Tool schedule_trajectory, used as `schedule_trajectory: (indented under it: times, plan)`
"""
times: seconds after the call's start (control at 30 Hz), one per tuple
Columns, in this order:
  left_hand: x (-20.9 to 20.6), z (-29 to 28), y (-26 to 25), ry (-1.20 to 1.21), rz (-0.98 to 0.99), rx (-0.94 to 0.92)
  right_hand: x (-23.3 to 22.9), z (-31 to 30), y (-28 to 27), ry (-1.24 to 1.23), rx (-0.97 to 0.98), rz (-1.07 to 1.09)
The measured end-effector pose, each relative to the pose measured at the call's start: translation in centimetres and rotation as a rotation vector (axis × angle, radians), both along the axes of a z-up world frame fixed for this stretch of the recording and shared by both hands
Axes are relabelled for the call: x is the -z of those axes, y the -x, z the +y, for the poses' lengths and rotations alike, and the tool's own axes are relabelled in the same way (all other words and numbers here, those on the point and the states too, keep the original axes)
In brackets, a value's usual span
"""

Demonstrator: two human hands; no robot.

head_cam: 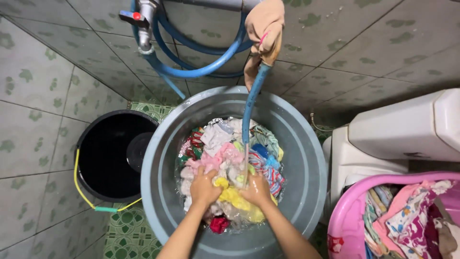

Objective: Hand washing and rinsing various items of clothing in a plastic basin inside a bathroom.

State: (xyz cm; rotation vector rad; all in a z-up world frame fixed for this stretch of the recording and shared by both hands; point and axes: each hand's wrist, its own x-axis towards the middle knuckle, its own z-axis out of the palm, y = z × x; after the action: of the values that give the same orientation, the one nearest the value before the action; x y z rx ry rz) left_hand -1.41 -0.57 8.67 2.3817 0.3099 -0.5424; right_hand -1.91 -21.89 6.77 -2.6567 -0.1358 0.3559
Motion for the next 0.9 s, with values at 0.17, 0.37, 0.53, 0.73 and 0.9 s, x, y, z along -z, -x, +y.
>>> schedule_trajectory:
  times: [0.17, 0.37, 0.53, 0.73, 0.9]
  plan:
    - [-2.4, 1.3, 3.0, 0.207, -0.171, -0.185, -3.3, -0.2, 2.5, -0.400, 0.216, 0.060]
    - [-9.8, 2.1, 2.4, 0.403, -0.390, -0.255, -8.4, 0.7, 3.1, -0.622, 0.264, -0.117]
    - [-14.1, 3.0, 1.1, 0.464, -0.642, -0.163, -13.0, 0.7, 1.9, -0.701, 0.227, -0.325]
    - [-8.0, 3.1, 0.5, 0.320, -0.618, 0.040, -7.1, -2.5, 0.5, -0.510, 0.267, -0.353]
    - [-7.1, 3.4, 0.3, -0.031, 0.060, 0.213, -0.8, -6.6, 1.3, -0.152, 0.355, -0.197]
